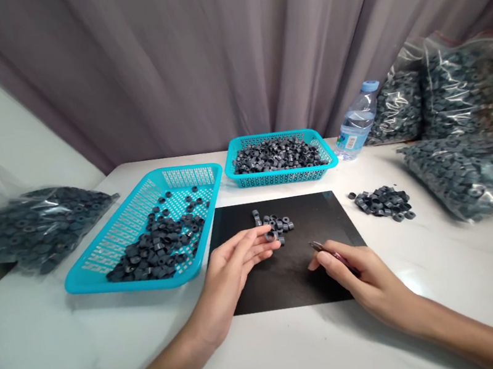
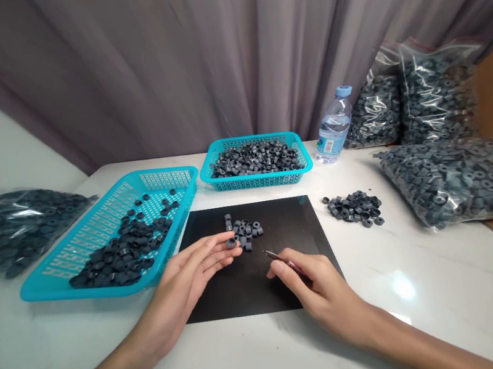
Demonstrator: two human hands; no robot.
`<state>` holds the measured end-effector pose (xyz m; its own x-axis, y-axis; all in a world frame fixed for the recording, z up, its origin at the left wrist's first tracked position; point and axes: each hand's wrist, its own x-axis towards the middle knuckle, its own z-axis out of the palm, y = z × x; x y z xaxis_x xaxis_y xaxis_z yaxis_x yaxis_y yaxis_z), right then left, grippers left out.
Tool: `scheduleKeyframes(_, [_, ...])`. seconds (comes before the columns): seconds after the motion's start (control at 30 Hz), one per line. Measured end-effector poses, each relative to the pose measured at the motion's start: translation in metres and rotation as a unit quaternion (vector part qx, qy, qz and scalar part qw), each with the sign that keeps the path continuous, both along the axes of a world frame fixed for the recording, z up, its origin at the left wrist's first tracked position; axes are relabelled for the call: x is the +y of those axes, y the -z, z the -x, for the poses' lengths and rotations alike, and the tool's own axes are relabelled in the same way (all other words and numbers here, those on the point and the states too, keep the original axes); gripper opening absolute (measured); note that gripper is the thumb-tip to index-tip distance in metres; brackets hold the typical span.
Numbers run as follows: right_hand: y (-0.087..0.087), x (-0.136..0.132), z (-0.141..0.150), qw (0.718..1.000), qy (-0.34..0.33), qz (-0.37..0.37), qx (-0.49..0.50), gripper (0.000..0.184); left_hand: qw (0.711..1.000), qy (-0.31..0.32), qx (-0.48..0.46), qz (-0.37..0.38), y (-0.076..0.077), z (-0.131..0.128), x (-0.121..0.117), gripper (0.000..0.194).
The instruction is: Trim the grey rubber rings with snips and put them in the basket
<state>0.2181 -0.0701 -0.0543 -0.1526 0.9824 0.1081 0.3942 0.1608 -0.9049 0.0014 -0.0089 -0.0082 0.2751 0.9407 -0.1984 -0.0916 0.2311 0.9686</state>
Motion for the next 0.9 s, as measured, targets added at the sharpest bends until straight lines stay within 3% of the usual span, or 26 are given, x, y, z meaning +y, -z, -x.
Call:
scheduleKeyframes(0.37, [0.0004,-0.0001,-0.0011,1.000,-0.001,0.000,0.001,0.042,0.997,0.033,0.043,-0.053,0.0006,0.0036,-0.0021,0.037])
scheduleKeyframes(0.57, [-0.0014,-0.0004,-0.0010,1.000,-0.005,0.000,0.003,0.044,0.999,0.023,0.025,-0.005,-0.0013,0.0008,-0.0031,0.030])
scheduleKeyframes(0.9, [0.0022,0.0010,-0.0011,1.000,-0.005,0.003,0.005,0.042,0.996,0.058,-0.050,0.042,-0.0039,0.0013,-0.0043,0.028])
